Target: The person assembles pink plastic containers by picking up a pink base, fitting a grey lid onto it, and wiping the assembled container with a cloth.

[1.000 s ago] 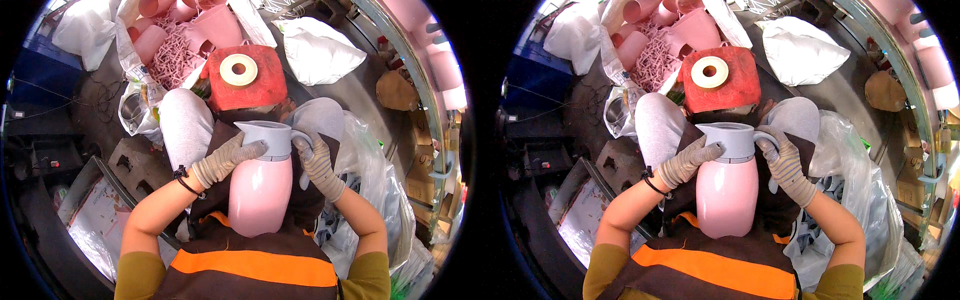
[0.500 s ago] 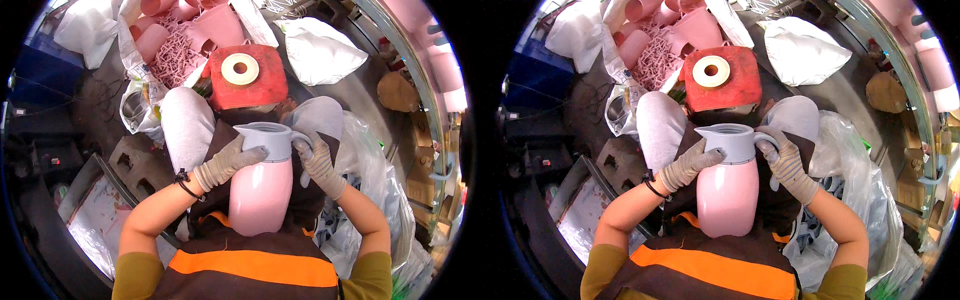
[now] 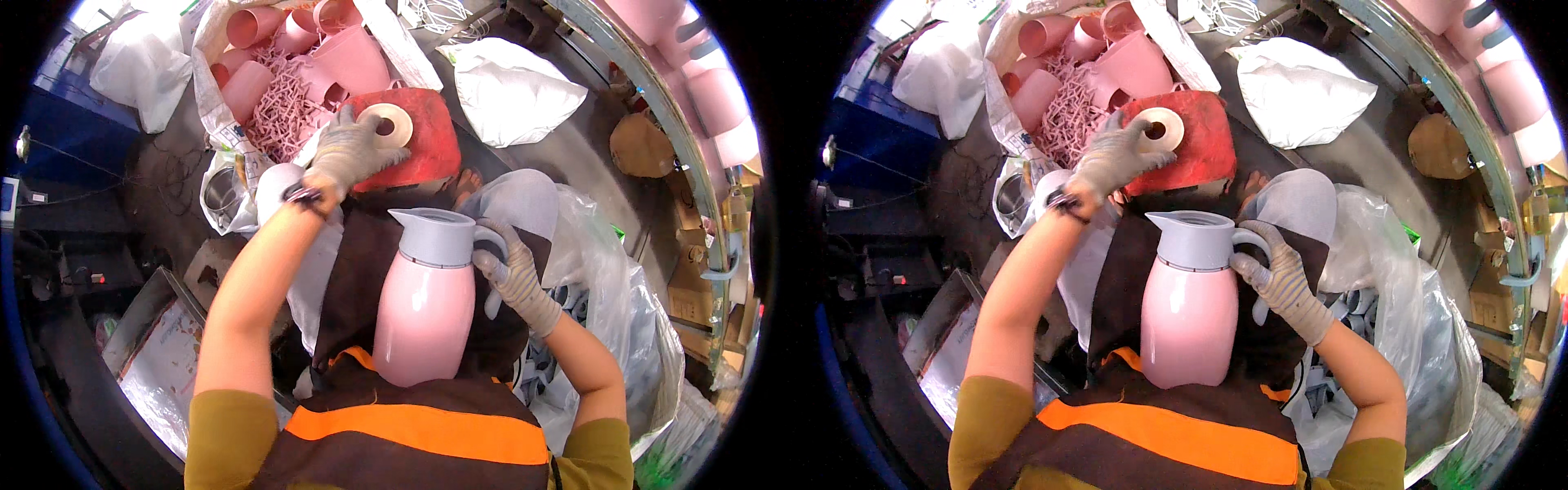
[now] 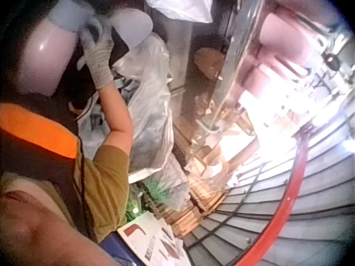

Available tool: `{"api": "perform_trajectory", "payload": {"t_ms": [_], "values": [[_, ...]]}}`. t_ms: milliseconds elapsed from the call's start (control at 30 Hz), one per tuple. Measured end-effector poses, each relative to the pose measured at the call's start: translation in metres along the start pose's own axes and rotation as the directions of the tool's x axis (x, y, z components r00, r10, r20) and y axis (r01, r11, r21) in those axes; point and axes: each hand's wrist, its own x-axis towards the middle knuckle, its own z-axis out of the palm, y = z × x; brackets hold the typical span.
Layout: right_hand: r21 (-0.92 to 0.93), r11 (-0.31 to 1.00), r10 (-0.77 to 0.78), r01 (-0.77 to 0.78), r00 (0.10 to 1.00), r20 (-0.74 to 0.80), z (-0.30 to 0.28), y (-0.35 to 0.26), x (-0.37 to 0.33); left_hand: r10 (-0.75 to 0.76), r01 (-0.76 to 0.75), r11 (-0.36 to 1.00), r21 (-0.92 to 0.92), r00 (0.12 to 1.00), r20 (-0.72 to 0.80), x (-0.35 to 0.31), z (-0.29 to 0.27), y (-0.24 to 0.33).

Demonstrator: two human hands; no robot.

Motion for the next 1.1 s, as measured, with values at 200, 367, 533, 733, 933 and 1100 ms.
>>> {"api": "perform_trajectory", "payload": {"t_ms": [200, 367, 533, 733, 933, 1100], "values": [[-0.021, 1.0, 0.0, 0.001, 0.999, 0.041, -0.024, 0.004, -0.01, -0.103, 0.343, 0.846, -0.408, 0.857, 0.506, 0.004, -0.007, 0.002], [0.058, 0.979, 0.197, -0.196, 0.98, -0.013, -0.039, 0.012, -0.033, 0.057, 0.863, -0.243, -0.443, 0.468, 0.882, -0.115, -0.085, 0.024], [0.192, 0.979, 0.064, -0.062, 0.998, -0.002, -0.035, 0.006, -0.045, 0.229, 0.911, -0.389, -0.136, 0.238, 0.944, -0.182, -0.076, 0.047], [-0.082, 0.972, -0.22, 0.221, 0.975, 0.02, -0.049, -0.018, -0.055, 0.195, 0.887, -0.46, -0.045, 0.15, 0.969, -0.158, -0.081, 0.055], [-0.144, 0.872, -0.484, 0.468, 0.869, -0.101, -0.043, -0.069, -0.006, 0.068, 0.605, -0.519, -0.604, 0.734, 0.676, -0.068, -0.05, 0.025], [-0.491, 0.527, -0.82, 0.693, 0.566, -0.082, -0.03, -0.076, 0.118, 0.083, 0.438, -0.608, -0.662, 0.865, 0.495, 0.059, -0.004, -0.001]]}}
